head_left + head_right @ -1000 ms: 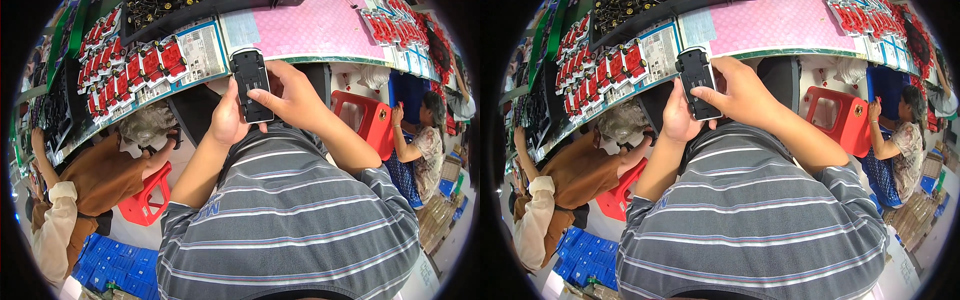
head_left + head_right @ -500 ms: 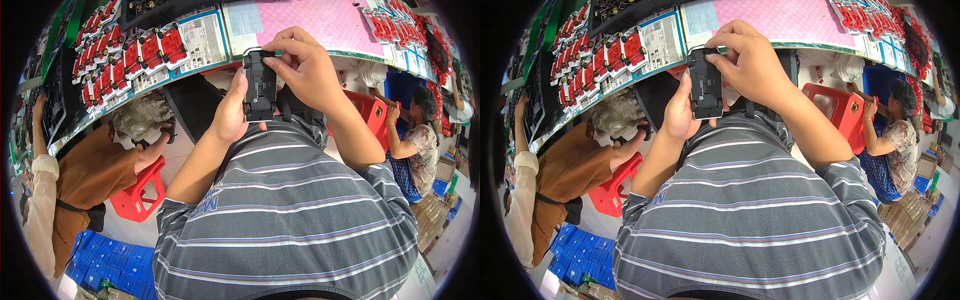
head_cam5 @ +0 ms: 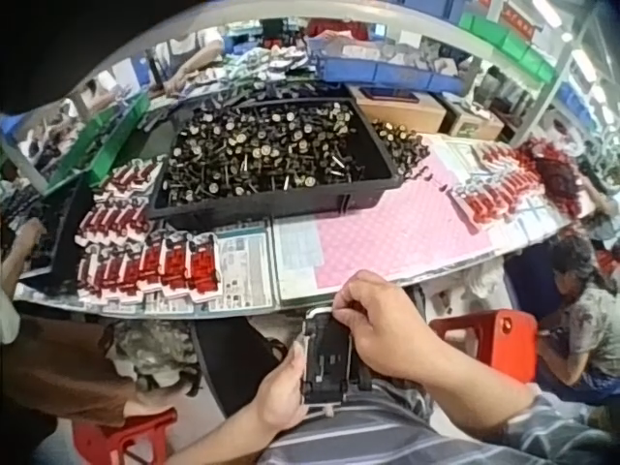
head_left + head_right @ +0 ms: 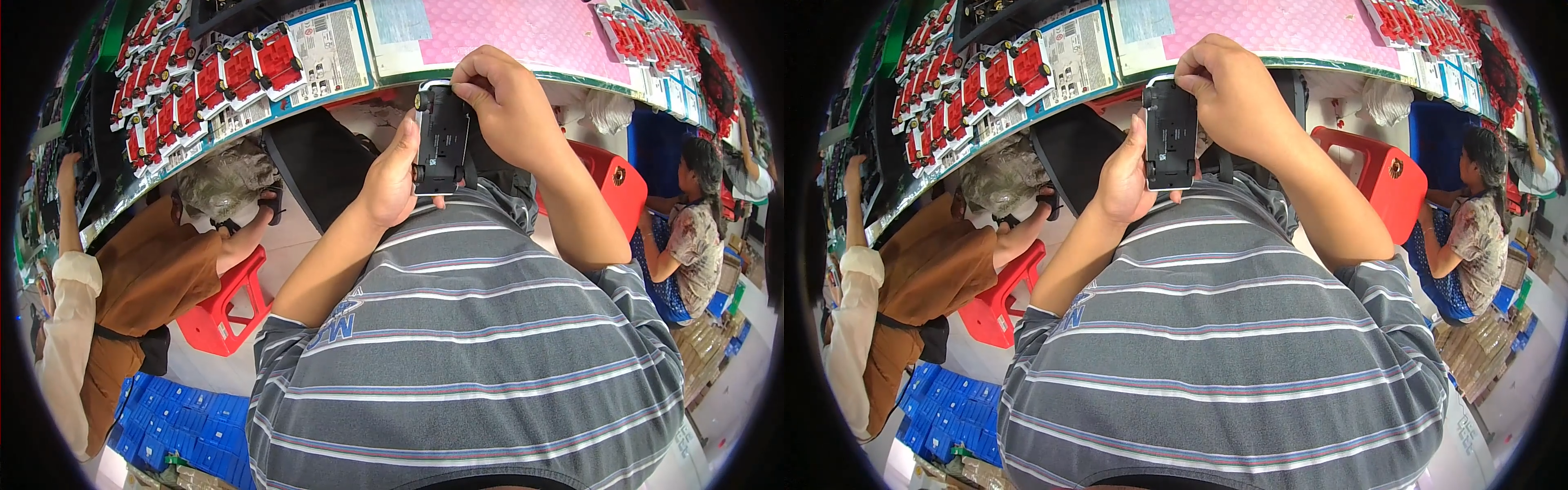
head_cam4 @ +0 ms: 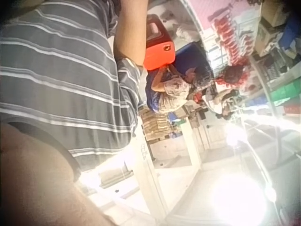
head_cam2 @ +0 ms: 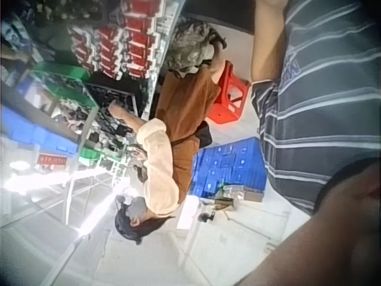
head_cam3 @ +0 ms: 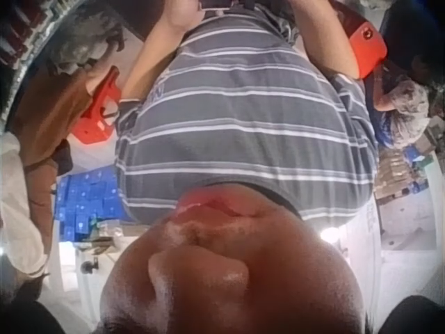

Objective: The person assembles toy cars by inserting wheel axles into car bodies, attaching chassis plates onto them by hand, and lining up the assembled cars on the table.

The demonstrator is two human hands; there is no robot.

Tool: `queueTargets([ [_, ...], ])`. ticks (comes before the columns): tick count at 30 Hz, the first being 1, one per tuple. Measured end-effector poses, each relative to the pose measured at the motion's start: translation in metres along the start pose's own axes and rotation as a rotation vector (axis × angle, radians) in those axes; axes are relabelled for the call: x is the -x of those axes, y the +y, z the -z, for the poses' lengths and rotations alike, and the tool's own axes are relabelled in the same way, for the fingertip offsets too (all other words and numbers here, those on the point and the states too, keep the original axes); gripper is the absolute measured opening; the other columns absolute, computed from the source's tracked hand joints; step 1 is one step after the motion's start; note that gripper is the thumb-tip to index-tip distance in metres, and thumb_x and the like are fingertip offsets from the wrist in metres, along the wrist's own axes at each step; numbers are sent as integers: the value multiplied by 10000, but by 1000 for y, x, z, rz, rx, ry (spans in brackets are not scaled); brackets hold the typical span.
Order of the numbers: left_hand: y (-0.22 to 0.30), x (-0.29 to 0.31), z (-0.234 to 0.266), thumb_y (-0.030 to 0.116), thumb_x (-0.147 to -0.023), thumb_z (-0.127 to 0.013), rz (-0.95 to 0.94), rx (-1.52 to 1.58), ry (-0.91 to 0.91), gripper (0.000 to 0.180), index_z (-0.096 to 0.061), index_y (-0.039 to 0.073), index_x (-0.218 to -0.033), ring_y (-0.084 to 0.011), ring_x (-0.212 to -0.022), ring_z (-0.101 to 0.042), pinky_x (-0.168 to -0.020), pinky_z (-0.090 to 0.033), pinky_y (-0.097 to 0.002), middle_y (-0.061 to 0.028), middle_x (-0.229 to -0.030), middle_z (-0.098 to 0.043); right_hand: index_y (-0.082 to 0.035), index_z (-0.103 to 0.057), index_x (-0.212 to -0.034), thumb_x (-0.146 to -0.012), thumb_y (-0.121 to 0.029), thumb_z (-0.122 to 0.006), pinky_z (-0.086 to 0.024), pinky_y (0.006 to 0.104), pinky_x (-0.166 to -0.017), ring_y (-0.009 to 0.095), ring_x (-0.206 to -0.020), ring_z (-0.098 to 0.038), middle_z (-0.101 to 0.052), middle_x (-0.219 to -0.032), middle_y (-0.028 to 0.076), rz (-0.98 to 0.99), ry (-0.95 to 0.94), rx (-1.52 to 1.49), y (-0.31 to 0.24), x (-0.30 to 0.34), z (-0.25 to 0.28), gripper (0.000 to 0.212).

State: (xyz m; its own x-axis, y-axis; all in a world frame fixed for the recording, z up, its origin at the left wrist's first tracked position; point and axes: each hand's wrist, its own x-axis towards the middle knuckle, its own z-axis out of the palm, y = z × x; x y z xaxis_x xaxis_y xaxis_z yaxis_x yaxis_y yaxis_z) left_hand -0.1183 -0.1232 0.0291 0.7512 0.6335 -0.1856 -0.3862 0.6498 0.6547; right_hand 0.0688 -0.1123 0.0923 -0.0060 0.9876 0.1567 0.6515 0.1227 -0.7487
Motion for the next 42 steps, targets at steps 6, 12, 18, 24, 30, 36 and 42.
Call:
queueTargets([
  [6,2,-1,1,539,-1072,-201,44,58,0,587,-366,99,-1425,-281,-854,-693,-503,-554,-305,-142,-1124,-609,26,-637,-965,-876,8,-662,-477,305,-746,206,-808,-594,-613,-934,102,-54,-47,-34,2,0,3,94],
  [12,15,-5,3,562,-1066,-175,20,83,101,651,-448,70,-1392,-279,-905,-701,-515,-569,-325,-160,-1168,-641,-19,-533,-1322,-739,-134,-832,-529,383,-851,307,-974,-602,-539,-1174,173,260,55,20,-25,19,15,665],
  [18,24,-11,4,541,-1072,-190,-69,100,90,638,-432,58,-1411,-298,-1032,-687,-868,-597,-467,-152,-1239,-614,-12,-509,-1332,-696,-25,-837,-542,379,-849,340,-1045,-599,-470,-1267,199,167,-5,-29,-29,54,-11,715],
  [24,23,-12,-9,522,-1079,-263,-76,109,170,590,-474,55,-1371,-213,-1059,-667,-881,-595,-403,-116,-1207,-638,-18,-540,-1289,-704,-77,-823,-536,388,-833,304,-996,-612,-512,-1238,168,219,-11,93,-27,50,-10,652],
  [30,19,-10,-6,495,-1087,-276,-104,95,193,540,-456,80,-1383,-189,-1100,-642,-911,-572,-371,-96,-1233,-617,-9,-561,-1255,-714,-159,-815,-527,383,-838,302,-999,-621,-547,-1220,156,277,-55,188,-24,49,-13,617],
  [36,19,-6,-3,462,-1097,-283,-103,57,254,497,-451,96,-1388,-162,-1145,-599,-987,-509,-339,-69,-1247,-601,6,-610,-1170,-791,-170,-688,-528,349,-807,247,-955,-637,-577,-1197,132,509,-104,411,-25,46,-13,425],
  [42,21,-5,-6,460,-1097,-289,-117,10,269,489,-461,104,-1384,-149,-1106,-598,-973,-506,-335,-57,-1216,-608,4,-643,-1081,-787,-184,-625,-517,315,-732,199,-771,-596,-592,-1154,109,675,-180,590,-26,41,-12,350],
])
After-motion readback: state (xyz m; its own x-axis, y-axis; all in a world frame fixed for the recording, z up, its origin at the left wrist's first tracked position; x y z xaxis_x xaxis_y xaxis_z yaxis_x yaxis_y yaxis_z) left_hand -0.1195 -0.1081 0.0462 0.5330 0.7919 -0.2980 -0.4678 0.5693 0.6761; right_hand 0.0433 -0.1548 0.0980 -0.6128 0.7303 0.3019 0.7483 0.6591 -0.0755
